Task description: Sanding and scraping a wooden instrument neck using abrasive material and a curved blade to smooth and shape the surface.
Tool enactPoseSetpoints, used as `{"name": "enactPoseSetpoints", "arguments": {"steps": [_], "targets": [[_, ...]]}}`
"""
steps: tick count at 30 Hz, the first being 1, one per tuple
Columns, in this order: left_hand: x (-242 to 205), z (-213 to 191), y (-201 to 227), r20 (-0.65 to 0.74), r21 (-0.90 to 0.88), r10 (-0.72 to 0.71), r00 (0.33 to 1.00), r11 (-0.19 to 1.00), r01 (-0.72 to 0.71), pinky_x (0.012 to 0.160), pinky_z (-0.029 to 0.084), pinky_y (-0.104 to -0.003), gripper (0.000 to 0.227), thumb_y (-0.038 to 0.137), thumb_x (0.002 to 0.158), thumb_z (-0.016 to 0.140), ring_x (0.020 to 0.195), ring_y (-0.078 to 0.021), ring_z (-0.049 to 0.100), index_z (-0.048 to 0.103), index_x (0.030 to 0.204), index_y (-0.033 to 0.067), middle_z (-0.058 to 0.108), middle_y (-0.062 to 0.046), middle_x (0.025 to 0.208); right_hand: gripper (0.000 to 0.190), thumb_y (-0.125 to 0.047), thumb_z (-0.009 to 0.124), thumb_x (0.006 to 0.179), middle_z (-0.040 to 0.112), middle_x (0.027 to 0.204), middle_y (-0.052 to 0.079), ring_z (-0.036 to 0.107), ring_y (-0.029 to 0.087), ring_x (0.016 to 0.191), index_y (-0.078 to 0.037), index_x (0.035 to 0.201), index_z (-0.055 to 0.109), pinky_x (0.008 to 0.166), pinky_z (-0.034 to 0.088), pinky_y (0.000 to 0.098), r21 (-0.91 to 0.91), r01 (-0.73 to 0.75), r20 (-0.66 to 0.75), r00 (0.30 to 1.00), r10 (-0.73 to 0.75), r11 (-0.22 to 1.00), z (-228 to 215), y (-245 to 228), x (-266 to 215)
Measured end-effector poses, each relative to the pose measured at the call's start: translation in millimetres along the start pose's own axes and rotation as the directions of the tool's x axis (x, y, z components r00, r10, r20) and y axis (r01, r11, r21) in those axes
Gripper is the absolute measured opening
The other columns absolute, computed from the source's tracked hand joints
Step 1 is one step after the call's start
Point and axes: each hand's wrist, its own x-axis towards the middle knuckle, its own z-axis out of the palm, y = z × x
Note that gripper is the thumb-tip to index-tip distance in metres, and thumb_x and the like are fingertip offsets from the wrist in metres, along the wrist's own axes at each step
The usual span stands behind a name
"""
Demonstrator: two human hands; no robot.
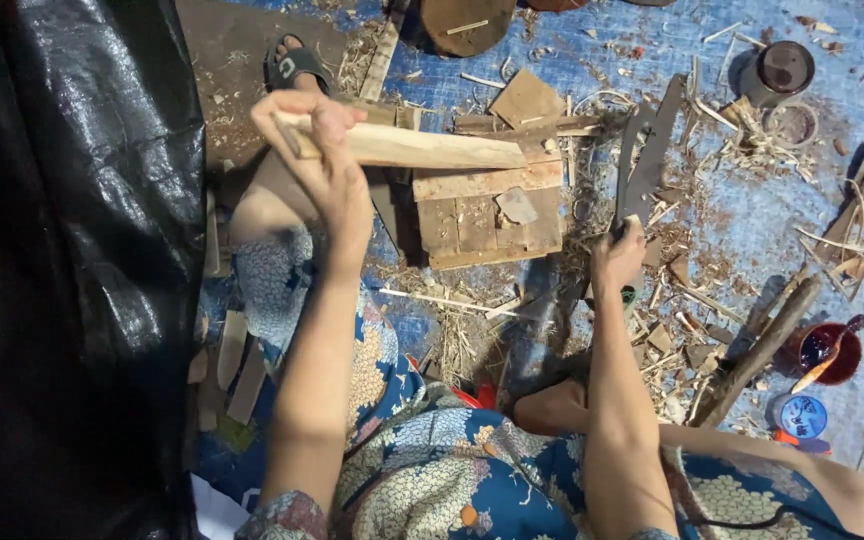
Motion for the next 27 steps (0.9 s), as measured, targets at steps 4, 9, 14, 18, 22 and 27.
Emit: {"name": "enactPoseSetpoints", "arguments": {"steps": [4, 9, 14, 18, 22, 27], "targets": [[18.9, 24.5, 22.3, 0.046, -0.231, 0.081, 0.996, 0.971, -0.068, 0.079, 0.057, -0.035, 0.013, 0.021, 0.108, 0.044, 0.080, -0.0174, 0.053, 0.035, 0.109, 0.0115, 0.044, -0.005, 0.098, 0.049, -0.010, 0.058, 0.091, 0.066, 0.103, 0.016, 0.062, 0.025, 0.085, -0.004, 0.140, 0.052, 0.072, 0.052, 0.0394, 0.328, -0.168, 0.193, 0.975, 0.108, 0.930, -76.1, -85.5, 34.9], [52.2, 45.3, 27.5, 0.025, -0.213, 0.147, 0.989, 0.967, -0.138, 0.056, 0.051, -0.026, 0.006, 0.014, 0.104, 0.045, 0.061, -0.0132, 0.049, 0.039, 0.105, 0.0130, 0.047, -0.001, 0.080, 0.047, -0.012, 0.048, 0.101, 0.056, 0.081, 0.005, 0.051, 0.013, 0.060, -0.004, 0.147, 0.039, 0.047, 0.043, 0.0269, 0.683, -0.183, 0.337, 0.938, -0.082, 0.707, -167.6, -190.8, 56.1], [68.2, 58.3, 26.7, -0.028, -0.036, 0.115, 0.993, 0.993, -0.116, 0.059, 0.034, -0.027, 0.021, 0.040, 0.109, 0.044, 0.064, -0.0085, 0.041, 0.043, 0.114, 0.0199, 0.043, 0.004, 0.081, 0.032, 0.000, 0.050, 0.095, 0.054, 0.071, 0.008, 0.055, 0.021, 0.047, -0.005, 0.125, 0.040, 0.034, 0.050, 0.0322, 0.721, -0.434, 0.635, 0.727, -0.263, 0.541, -219.2, -268.7, 43.1], [70.0, 61.2, 15.5, 0.028, -0.137, 0.162, 0.986, 0.978, -0.157, 0.066, 0.032, -0.029, 0.021, 0.026, 0.114, 0.046, 0.071, -0.0103, 0.039, 0.042, 0.135, 0.0280, 0.047, 0.002, 0.087, 0.030, -0.001, 0.050, 0.099, 0.059, 0.078, 0.013, 0.057, 0.022, 0.052, -0.006, 0.128, 0.045, 0.042, 0.053, 0.0321, 0.618, -0.379, 0.682, 0.695, -0.229, 0.689, -235.6, -294.6, 17.7], [72.6, 61.5, 24.3, 0.160, -0.213, 0.062, 0.985, 0.977, -0.027, 0.061, 0.033, -0.028, 0.031, 0.047, 0.110, 0.031, 0.063, -0.0099, 0.042, 0.045, 0.121, 0.0204, 0.045, 0.002, 0.076, 0.011, -0.002, 0.055, 0.098, 0.059, 0.068, 0.010, 0.057, 0.020, 0.050, -0.003, 0.103, 0.046, 0.041, 0.049, 0.0304, 0.612, -0.375, 0.690, 0.683, -0.238, 0.696, -234.9, -294.9, -11.6], [80.8, 56.6, 34.9, 0.197, -0.245, 0.008, 0.980, 0.969, 0.041, 0.077, 0.041, -0.031, 0.037, 0.043, 0.103, 0.022, 0.077, -0.0149, 0.048, 0.044, 0.102, 0.0135, 0.045, -0.002, 0.084, 0.018, -0.014, 0.056, 0.097, 0.064, 0.064, 0.007, 0.060, 0.018, 0.047, -0.005, 0.112, 0.052, 0.040, 0.047, 0.0328, 0.531, -0.276, 0.663, 0.723, -0.191, 0.801, -265.6, -315.0, -23.5]]}}
